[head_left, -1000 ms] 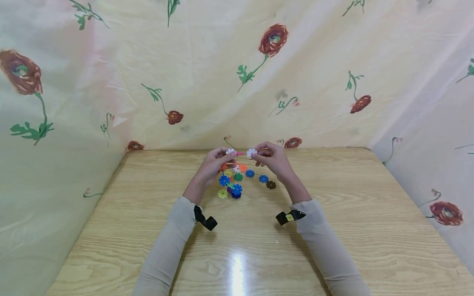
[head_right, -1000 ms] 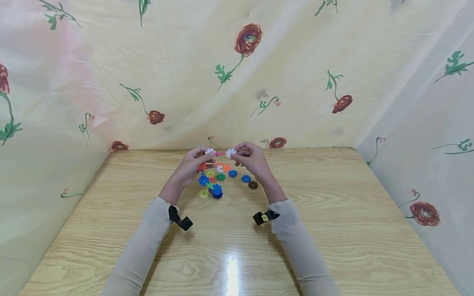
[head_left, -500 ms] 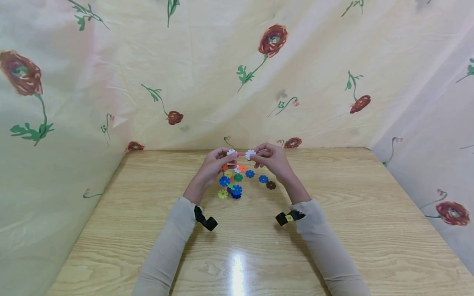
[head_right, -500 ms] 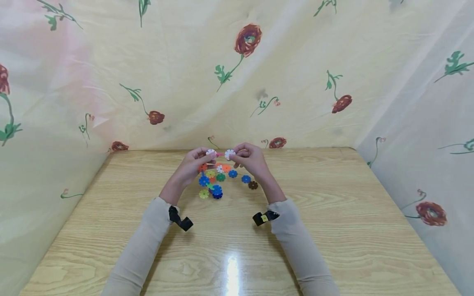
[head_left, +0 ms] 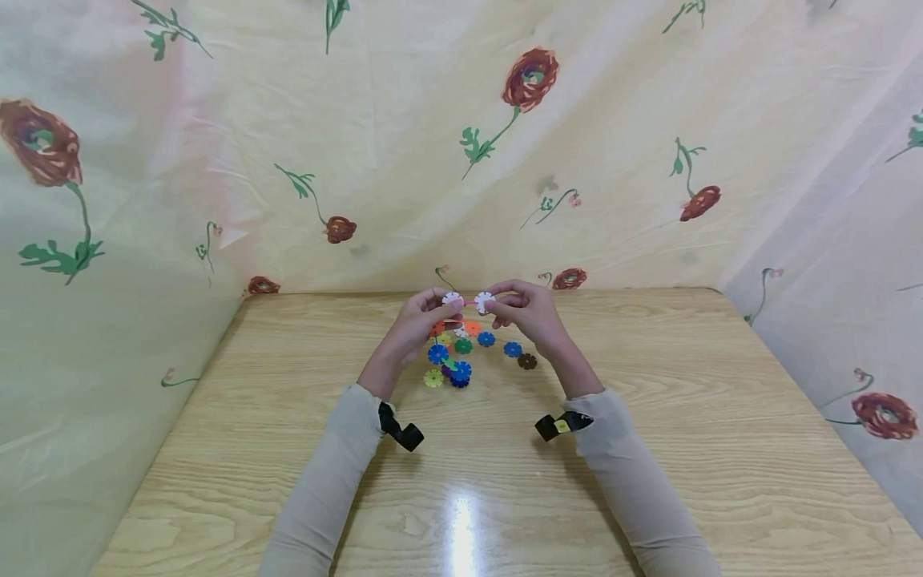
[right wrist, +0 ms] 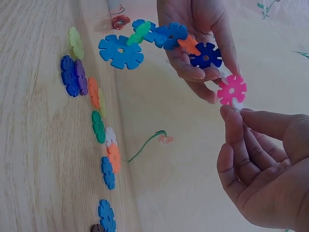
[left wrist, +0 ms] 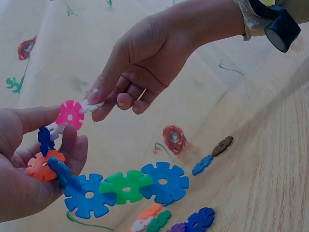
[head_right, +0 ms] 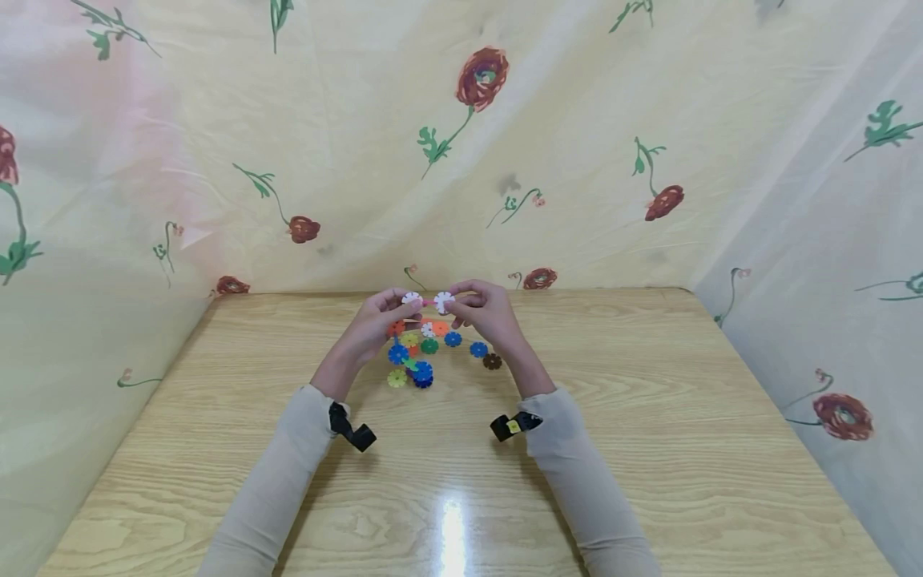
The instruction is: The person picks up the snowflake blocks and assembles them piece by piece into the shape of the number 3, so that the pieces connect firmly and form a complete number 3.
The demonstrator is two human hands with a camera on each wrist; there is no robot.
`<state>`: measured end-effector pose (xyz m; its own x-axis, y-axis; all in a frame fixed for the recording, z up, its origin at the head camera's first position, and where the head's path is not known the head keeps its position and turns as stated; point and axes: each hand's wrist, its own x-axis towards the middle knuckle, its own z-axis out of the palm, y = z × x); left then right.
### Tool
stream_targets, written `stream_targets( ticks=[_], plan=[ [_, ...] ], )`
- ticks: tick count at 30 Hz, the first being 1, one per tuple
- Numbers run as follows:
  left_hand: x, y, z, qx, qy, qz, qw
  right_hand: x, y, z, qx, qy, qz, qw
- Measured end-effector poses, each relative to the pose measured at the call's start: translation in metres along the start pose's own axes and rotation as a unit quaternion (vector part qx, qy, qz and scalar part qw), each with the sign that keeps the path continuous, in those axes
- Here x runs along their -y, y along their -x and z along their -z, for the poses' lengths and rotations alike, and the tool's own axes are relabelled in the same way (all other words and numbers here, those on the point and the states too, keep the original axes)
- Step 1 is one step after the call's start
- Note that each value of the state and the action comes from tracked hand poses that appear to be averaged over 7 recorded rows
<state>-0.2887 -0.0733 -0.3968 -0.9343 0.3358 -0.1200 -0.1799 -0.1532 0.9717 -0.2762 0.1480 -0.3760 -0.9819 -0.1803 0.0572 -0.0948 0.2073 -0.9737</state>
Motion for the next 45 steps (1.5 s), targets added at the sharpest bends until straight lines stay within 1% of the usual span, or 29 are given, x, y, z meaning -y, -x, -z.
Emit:
stream_targets(
  ticks=[7, 12, 18, 29, 38, 45],
  plan=[
    [-0.0004, 0.0004, 0.0014, 0.003, -0.022, -0.008, 0.9997, 0.003, 0.0022, 0.0007, 0.006, 0.007, 0.014, 0.9999],
    [0.0005, 0.0004, 0.0031, 0.002, -0.037, -0.01, 0.9992, 0.0055, 0.0029, 0.0041, 0.012, 0.018, 0.015, 0.9997],
    [0.0, 0.0022, 0.0036, -0.002, -0.044, -0.018, 0.9989, 0.0073, 0.0034, 0.0052, 0.017, 0.023, 0.018, 0.9994],
    [-0.001, 0.0027, 0.0037, -0.002, -0.044, -0.034, 0.9985, 0.0056, 0.0028, 0.0058, 0.013, 0.03, 0.034, 0.9989],
    [-0.0017, 0.0036, 0.0033, -0.005, -0.041, -0.048, 0.998, 0.0056, 0.0029, 0.0044, 0.011, 0.019, 0.049, 0.9986],
    [-0.0016, 0.0024, 0.0024, -0.011, -0.035, -0.046, 0.9983, 0.0053, 0.0029, 0.0027, -0.002, 0.012, 0.056, 0.9984]
  ],
)
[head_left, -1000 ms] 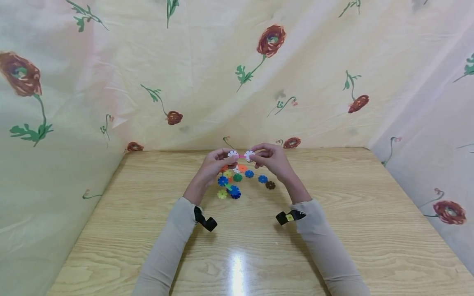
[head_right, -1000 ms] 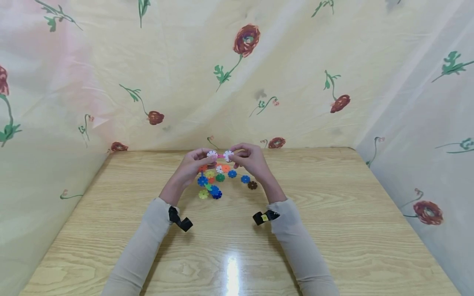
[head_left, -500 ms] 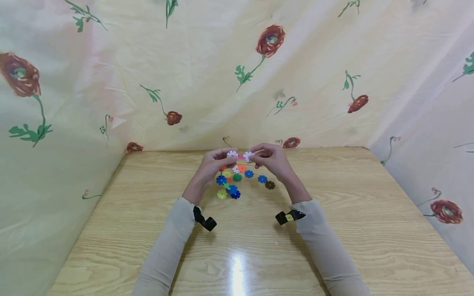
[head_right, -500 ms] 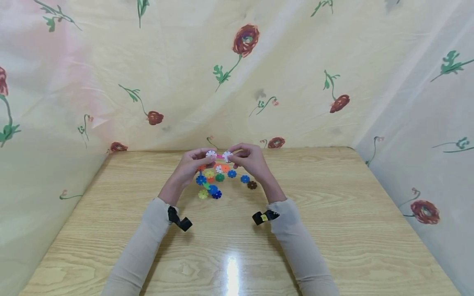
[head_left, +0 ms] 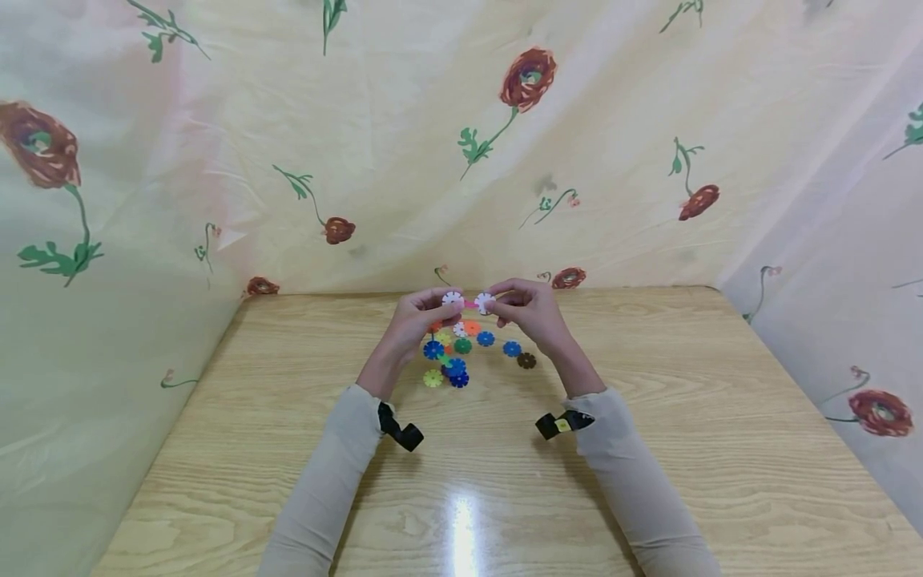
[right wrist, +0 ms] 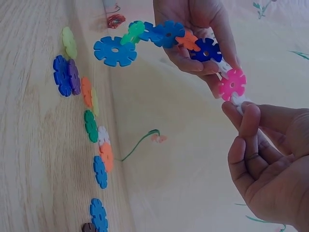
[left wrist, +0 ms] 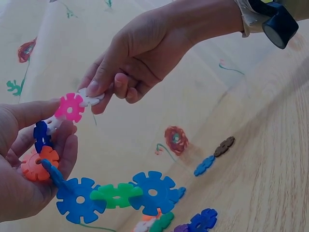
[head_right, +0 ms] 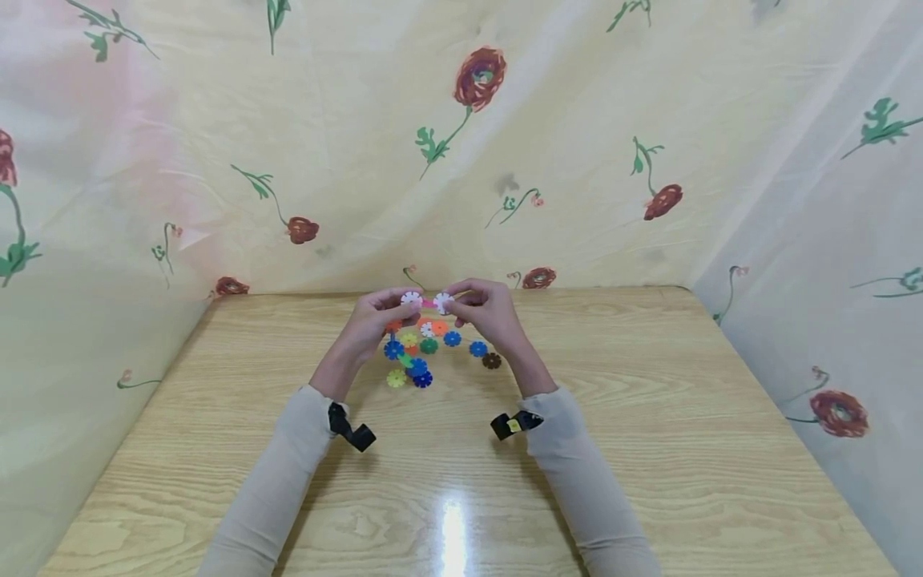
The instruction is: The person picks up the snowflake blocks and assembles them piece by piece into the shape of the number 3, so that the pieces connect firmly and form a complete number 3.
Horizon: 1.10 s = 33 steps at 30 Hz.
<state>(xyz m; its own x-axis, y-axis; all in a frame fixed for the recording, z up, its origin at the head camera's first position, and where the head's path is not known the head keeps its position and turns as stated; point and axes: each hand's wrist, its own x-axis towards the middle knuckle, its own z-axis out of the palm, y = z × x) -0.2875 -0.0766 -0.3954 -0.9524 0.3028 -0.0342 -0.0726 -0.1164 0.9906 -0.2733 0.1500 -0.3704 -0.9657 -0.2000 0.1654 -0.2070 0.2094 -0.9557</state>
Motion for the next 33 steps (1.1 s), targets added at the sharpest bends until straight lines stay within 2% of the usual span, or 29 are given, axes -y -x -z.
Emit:
stream_targets(
  ticks=[13, 26, 33],
  plan=[
    [0.0, 0.001, -0.001, -0.011, -0.003, 0.013, 0.9999, -0.003, 0.001, -0.003, -0.021, -0.015, 0.015, 0.9996],
    [-0.001, 0.001, -0.004, -0.004, 0.025, 0.001, 0.9997, -0.004, 0.002, -0.01, -0.045, -0.041, 0.027, 0.9978],
    [-0.002, 0.002, -0.004, -0.006, 0.03, 0.002, 0.9995, -0.005, 0.002, -0.013, -0.049, -0.048, 0.015, 0.9976]
  ],
)
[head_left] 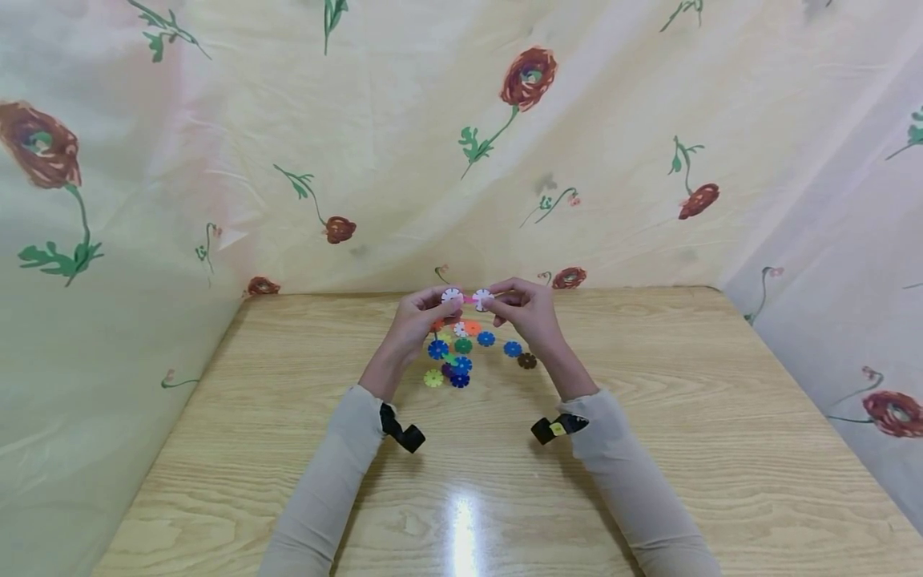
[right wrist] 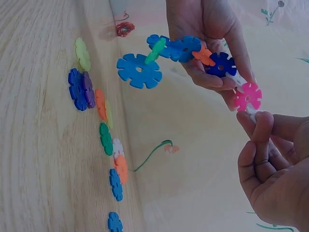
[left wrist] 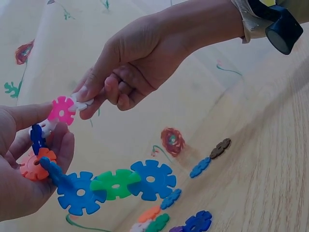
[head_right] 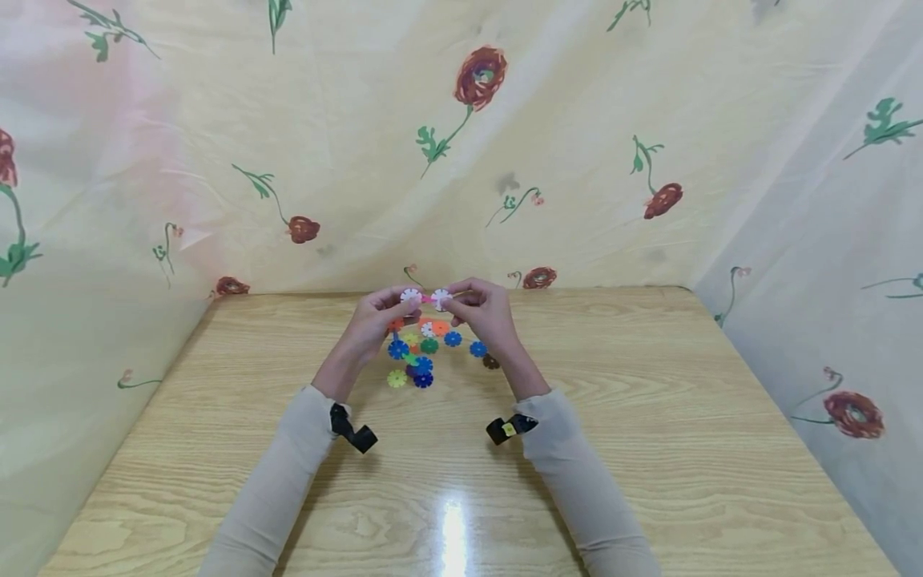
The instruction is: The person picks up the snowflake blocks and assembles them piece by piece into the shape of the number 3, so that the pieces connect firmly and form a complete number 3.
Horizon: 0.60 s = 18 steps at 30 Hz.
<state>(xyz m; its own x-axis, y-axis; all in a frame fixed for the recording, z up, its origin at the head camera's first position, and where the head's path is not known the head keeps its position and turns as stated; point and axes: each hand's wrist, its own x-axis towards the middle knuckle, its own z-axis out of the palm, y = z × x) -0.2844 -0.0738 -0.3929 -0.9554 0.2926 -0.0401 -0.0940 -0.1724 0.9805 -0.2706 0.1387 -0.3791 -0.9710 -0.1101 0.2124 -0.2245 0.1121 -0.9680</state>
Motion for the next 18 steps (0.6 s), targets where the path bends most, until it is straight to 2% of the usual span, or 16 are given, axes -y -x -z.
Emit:
stream_targets(
  ticks=[6, 12, 18],
  plan=[
    [-0.0015, -0.0001, -0.0042, 0.019, 0.018, 0.007, 0.9996, 0.0008, 0.0001, -0.0023, -0.014, -0.012, -0.014, 0.9997],
    [0.0012, -0.0005, -0.0084, 0.032, 0.026, 0.032, 0.9986, 0.0005, -0.0004, -0.0036, -0.029, -0.013, -0.031, 0.999],
    [0.0031, 0.0009, -0.0103, 0.059, 0.056, 0.05, 0.9954, 0.002, -0.0004, -0.0013, -0.037, 0.002, -0.045, 0.9983]
  ],
)
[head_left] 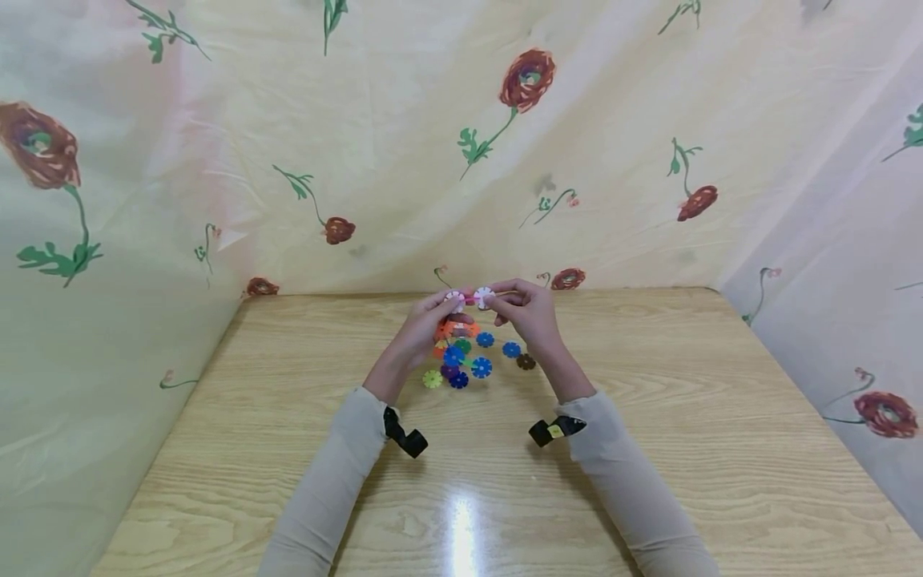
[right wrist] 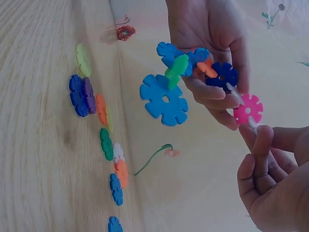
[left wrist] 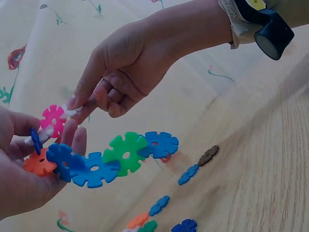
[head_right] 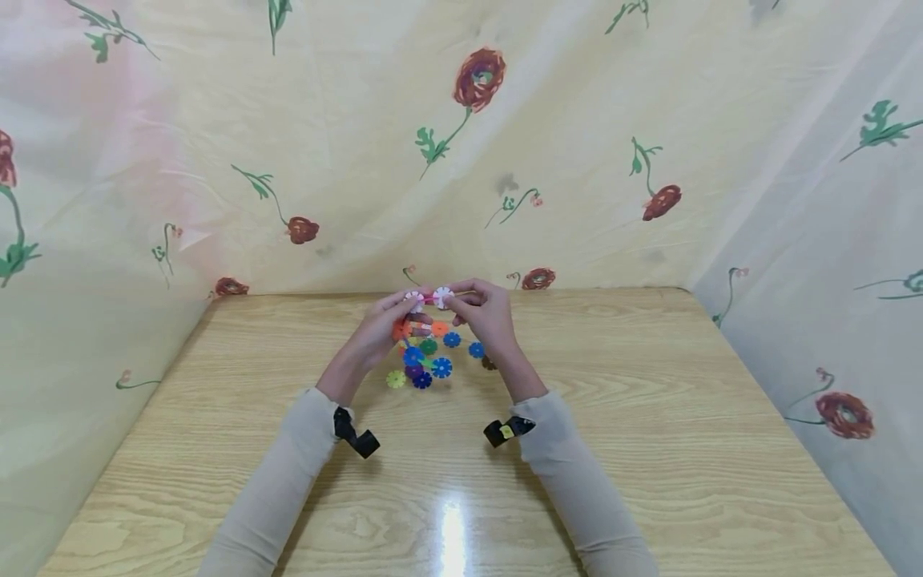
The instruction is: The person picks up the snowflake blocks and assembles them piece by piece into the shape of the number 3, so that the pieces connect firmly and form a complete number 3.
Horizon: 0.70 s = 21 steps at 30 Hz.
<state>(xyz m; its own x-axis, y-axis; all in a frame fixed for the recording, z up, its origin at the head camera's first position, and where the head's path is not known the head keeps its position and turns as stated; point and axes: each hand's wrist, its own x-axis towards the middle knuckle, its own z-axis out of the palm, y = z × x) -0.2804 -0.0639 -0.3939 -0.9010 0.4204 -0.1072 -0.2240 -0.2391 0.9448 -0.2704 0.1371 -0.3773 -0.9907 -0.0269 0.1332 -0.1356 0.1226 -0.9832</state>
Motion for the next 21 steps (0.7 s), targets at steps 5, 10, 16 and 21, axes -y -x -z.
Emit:
stream_targets(
  ticks=[5, 10, 16, 21],
  plan=[
    [0.0005, 0.0007, 0.001, 0.036, 0.007, -0.002, 0.9993, 0.0015, 0.0005, 0.0013, 0.006, 0.001, -0.011, 0.9999],
    [0.0007, 0.0, 0.0019, 0.044, -0.006, 0.005, 0.999, 0.0023, 0.0004, 0.0022, 0.016, 0.002, -0.017, 0.9997],
    [0.0007, -0.002, 0.0009, 0.032, -0.038, 0.006, 0.9987, 0.0019, -0.0006, 0.0029, 0.025, -0.001, -0.013, 0.9996],
    [0.0012, -0.0037, 0.0017, 0.033, -0.049, -0.005, 0.9982, 0.0024, -0.0016, 0.0035, 0.031, 0.0, -0.022, 0.9993]
  ],
)
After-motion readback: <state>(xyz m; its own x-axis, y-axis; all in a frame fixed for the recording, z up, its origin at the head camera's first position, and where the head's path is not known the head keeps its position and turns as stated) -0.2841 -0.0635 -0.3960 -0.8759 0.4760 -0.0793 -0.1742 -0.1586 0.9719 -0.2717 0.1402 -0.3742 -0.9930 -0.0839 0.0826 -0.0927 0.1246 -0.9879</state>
